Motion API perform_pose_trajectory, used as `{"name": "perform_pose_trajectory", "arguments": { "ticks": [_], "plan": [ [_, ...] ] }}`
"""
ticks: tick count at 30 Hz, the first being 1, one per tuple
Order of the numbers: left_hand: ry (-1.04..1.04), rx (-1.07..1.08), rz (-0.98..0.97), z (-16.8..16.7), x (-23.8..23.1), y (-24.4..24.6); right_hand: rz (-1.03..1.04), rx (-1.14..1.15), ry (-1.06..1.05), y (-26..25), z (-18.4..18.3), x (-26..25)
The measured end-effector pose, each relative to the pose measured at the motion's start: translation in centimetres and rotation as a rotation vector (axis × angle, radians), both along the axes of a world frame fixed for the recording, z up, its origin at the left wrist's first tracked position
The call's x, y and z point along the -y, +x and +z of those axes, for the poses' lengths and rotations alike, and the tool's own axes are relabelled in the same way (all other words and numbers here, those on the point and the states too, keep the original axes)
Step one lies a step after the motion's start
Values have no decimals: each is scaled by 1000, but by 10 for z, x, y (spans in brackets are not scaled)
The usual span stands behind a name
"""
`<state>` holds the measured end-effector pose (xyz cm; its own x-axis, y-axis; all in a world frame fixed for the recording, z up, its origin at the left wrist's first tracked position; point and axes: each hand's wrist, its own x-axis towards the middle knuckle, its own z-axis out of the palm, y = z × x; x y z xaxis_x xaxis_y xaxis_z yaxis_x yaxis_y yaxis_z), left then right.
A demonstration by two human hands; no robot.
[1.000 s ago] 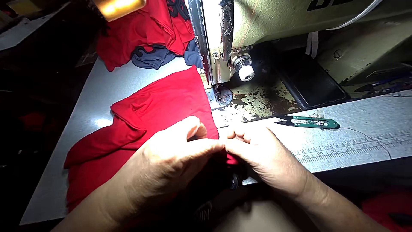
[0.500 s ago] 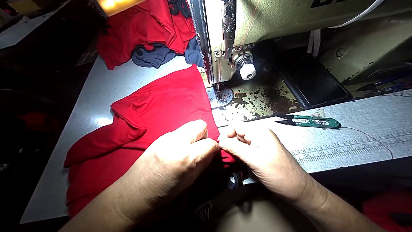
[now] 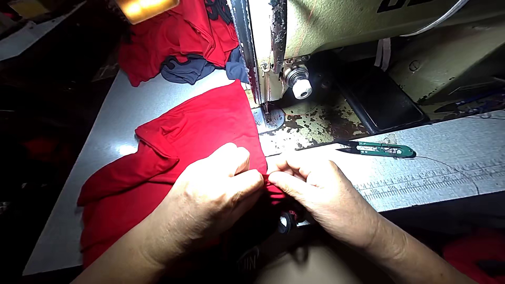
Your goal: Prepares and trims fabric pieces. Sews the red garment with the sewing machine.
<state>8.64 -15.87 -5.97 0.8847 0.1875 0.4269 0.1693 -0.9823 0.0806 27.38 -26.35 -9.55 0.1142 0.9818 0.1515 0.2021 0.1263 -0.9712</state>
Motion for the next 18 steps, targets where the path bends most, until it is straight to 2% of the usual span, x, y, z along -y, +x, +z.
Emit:
{"name": "perform_pose_trajectory", "arguments": {
  "ticks": [6, 11, 18],
  "plan": [
    [-58, 93, -38, -3, -1, -1, -14, 60, -28, 0, -1, 3],
    [-168, 28, 6, -6, -1, -1, -49, 26, -10, -1, -2, 3],
    [-63, 5, 20, -6, 4, 2, -70, 0, -37, -3, -5, 3]
  ]
}}
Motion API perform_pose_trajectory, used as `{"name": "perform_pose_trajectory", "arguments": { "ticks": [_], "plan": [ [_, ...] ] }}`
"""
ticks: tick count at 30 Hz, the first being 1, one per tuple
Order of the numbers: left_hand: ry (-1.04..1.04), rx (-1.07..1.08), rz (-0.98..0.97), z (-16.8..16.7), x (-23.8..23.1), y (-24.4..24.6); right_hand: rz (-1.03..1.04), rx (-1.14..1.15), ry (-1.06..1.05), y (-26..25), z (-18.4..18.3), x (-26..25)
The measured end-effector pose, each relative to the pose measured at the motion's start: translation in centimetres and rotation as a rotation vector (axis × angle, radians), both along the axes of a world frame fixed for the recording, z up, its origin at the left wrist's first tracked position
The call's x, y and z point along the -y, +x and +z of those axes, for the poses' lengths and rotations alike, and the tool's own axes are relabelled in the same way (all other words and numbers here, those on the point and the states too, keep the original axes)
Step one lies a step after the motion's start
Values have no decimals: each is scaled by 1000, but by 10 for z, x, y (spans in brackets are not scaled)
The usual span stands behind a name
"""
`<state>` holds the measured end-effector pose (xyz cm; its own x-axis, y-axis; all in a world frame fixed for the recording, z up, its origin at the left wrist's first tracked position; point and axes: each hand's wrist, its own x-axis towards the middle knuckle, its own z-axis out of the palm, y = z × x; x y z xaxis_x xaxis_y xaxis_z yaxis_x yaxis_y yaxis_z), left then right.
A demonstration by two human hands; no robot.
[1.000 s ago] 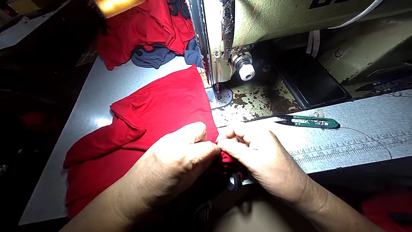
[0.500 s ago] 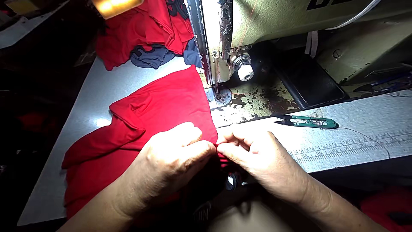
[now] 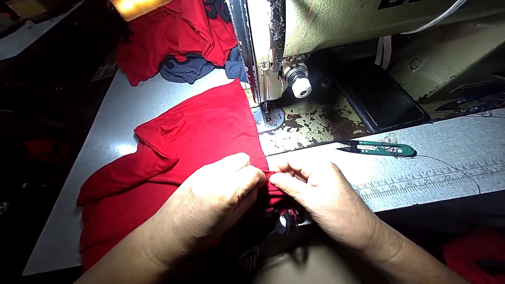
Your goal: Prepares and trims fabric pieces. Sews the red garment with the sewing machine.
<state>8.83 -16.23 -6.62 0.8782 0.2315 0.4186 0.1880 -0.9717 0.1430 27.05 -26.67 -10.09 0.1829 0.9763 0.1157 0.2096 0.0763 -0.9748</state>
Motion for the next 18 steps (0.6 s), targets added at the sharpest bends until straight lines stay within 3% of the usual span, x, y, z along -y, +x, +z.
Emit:
{"name": "perform_pose_trajectory", "arguments": {
  "ticks": [7, 18],
  "plan": [
    [57, 48, -21, -5, 1, 1, -9, -27, 18, -1, 0, 0],
    [-37, 155, -35, -5, -2, -2, 5, -81, 81, -2, -5, 1]
  ]
}}
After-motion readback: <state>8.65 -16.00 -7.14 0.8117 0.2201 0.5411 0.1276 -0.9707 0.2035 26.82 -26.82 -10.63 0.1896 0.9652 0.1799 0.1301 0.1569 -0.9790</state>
